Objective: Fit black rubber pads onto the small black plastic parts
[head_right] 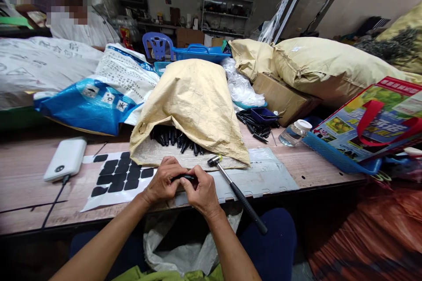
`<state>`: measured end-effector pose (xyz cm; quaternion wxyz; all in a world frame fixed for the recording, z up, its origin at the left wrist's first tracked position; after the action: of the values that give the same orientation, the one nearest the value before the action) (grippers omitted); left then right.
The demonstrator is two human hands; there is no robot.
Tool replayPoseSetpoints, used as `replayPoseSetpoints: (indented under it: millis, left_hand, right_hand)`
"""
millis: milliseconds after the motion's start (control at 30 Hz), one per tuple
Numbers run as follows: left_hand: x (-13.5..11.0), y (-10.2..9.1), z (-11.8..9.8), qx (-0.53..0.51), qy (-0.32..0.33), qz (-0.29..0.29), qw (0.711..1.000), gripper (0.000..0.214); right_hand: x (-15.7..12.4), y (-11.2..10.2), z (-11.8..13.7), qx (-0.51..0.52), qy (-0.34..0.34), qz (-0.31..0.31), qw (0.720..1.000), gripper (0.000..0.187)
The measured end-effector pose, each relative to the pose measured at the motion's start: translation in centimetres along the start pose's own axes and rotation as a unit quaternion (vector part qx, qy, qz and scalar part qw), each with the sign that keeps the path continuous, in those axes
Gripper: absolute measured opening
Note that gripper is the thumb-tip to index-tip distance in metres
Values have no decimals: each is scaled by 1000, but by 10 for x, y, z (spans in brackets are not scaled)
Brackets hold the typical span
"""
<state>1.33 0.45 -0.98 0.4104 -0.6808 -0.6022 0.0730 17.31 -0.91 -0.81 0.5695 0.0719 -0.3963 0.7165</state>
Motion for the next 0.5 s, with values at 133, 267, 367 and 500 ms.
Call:
replayPoseSetpoints:
  millis: [133, 267, 367, 500]
  left_hand:
    - [0, 1, 0, 8, -5, 1, 1000, 22]
    - [0, 3, 1, 18, 2, 8, 1000, 19]
    - [-1, 4, 1, 20, 11, 12, 1000, 17]
    - [-1, 5, 0, 16, 16, 22, 999, 18]
  right_hand:
    - [-1, 2, -2, -3, -3, -3, 1000, 13]
    - [-3, 4, -4, -26, -22, -1, 999, 14]
    - [-4, 4, -4, -41, -33, 1, 999, 16]
    - [-4, 2, -3, -52, -46, 0, 998, 21]
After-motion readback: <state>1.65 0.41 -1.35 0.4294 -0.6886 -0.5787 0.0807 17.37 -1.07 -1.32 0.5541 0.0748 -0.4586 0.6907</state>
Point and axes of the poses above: each hand's wrist, its own x-axis towards the middle knuckle, its own y-axis out of the palm, z = x × y, the point moved 3 cm from there along x, towards the middle knuckle, and after that the axes turned 15 degrees about -y, right-handed, at the moved point
